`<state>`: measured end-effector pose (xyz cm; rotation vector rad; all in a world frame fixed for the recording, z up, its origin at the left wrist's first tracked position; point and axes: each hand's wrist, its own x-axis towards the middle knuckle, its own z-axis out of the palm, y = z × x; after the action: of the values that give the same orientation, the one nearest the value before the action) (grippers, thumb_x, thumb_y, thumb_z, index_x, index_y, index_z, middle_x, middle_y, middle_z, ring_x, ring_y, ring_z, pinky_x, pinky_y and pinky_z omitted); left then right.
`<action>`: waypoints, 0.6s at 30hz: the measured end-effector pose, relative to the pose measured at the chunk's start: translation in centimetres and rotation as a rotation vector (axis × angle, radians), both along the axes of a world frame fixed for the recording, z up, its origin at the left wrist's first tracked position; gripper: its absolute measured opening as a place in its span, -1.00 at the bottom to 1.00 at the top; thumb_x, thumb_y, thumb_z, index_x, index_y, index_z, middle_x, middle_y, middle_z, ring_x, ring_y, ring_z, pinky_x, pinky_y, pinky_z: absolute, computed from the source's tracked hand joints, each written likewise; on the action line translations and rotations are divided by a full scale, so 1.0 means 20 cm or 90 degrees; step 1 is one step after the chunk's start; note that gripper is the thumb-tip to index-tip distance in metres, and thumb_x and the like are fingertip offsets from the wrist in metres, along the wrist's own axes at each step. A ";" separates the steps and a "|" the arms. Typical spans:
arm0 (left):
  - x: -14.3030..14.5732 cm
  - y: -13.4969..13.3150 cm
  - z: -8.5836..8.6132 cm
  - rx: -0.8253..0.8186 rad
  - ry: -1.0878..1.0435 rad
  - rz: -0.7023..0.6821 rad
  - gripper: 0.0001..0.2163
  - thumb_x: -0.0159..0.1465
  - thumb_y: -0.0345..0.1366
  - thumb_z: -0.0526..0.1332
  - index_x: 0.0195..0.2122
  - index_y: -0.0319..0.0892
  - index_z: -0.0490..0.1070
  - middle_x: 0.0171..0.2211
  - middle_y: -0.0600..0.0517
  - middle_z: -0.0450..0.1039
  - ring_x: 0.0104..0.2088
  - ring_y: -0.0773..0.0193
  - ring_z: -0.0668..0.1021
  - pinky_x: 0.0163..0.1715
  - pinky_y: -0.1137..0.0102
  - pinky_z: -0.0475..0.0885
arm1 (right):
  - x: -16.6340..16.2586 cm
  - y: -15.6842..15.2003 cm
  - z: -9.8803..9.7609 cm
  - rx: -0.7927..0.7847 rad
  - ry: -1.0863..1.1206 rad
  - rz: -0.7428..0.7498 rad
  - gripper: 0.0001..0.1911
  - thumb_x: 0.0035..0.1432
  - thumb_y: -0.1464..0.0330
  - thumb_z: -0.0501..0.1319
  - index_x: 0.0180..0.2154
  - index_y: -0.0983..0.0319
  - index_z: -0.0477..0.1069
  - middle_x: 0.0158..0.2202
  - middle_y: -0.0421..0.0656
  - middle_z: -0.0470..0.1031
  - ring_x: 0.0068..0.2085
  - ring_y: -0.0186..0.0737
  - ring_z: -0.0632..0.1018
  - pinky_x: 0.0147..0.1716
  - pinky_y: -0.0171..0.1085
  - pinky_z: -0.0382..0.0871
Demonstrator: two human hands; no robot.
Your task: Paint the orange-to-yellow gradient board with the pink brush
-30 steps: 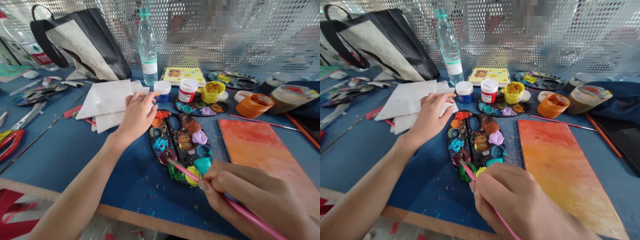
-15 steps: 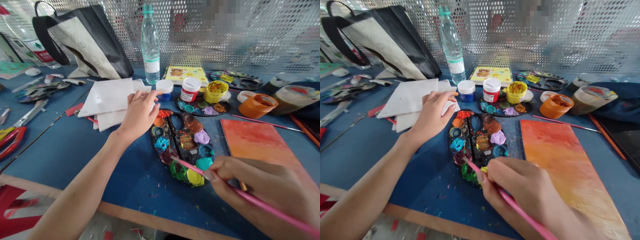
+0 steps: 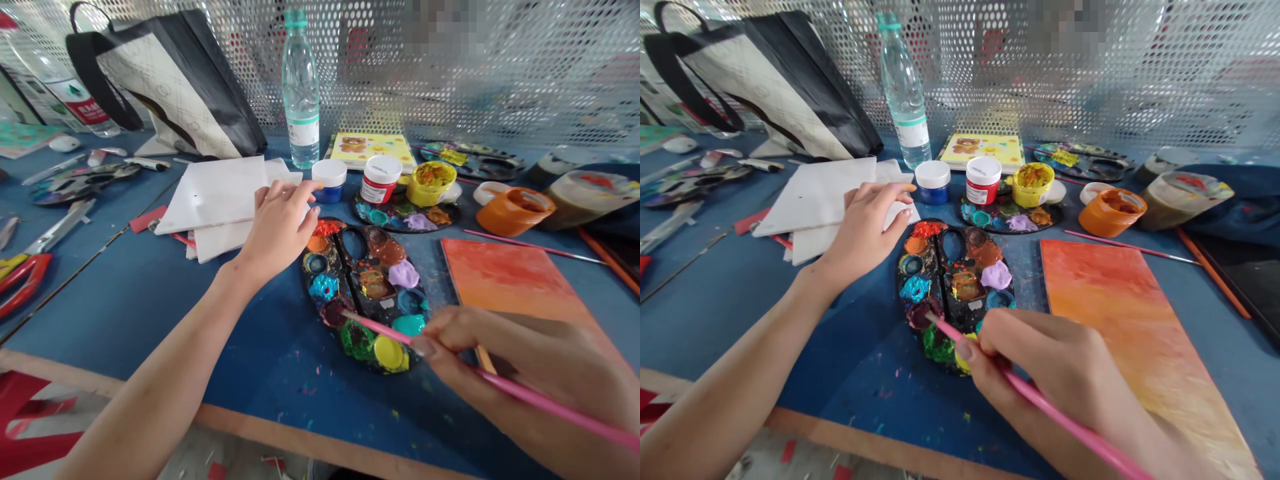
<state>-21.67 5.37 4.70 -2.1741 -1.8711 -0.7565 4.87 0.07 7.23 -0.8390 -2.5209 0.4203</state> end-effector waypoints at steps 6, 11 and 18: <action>0.00 0.00 0.00 -0.001 0.002 0.003 -0.71 0.30 -0.39 0.06 0.04 -0.07 0.31 -0.12 0.02 0.53 0.02 0.08 0.41 0.06 0.13 0.20 | 0.01 0.00 -0.01 -0.009 0.005 -0.042 -0.71 0.27 0.32 0.07 -0.53 0.15 0.20 -0.50 -0.27 0.53 -0.67 -0.44 0.36 -0.72 -0.42 0.21; 0.00 0.00 0.00 0.000 0.000 0.003 -0.71 0.31 -0.38 0.06 0.05 -0.07 0.30 -0.12 0.02 0.52 0.02 0.09 0.41 0.06 0.14 0.20 | 0.02 0.00 -0.02 -0.017 -0.002 -0.046 -0.69 0.25 0.29 0.10 -0.54 0.15 0.19 -0.54 -0.28 0.51 -0.69 -0.45 0.36 -0.74 -0.43 0.19; 0.00 0.00 0.00 -0.001 0.004 0.004 -0.71 0.30 -0.39 0.05 0.05 -0.08 0.30 -0.11 0.02 0.53 0.03 0.09 0.41 0.05 0.14 0.20 | 0.02 0.01 -0.01 -0.013 0.007 -0.057 -0.68 0.25 0.29 0.09 -0.56 0.15 0.18 -0.52 -0.28 0.55 -0.70 -0.44 0.35 -0.77 -0.43 0.17</action>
<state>-21.71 5.37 4.75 -2.1670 -1.8751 -0.7466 5.37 0.19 7.04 -0.9510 -2.4621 0.4215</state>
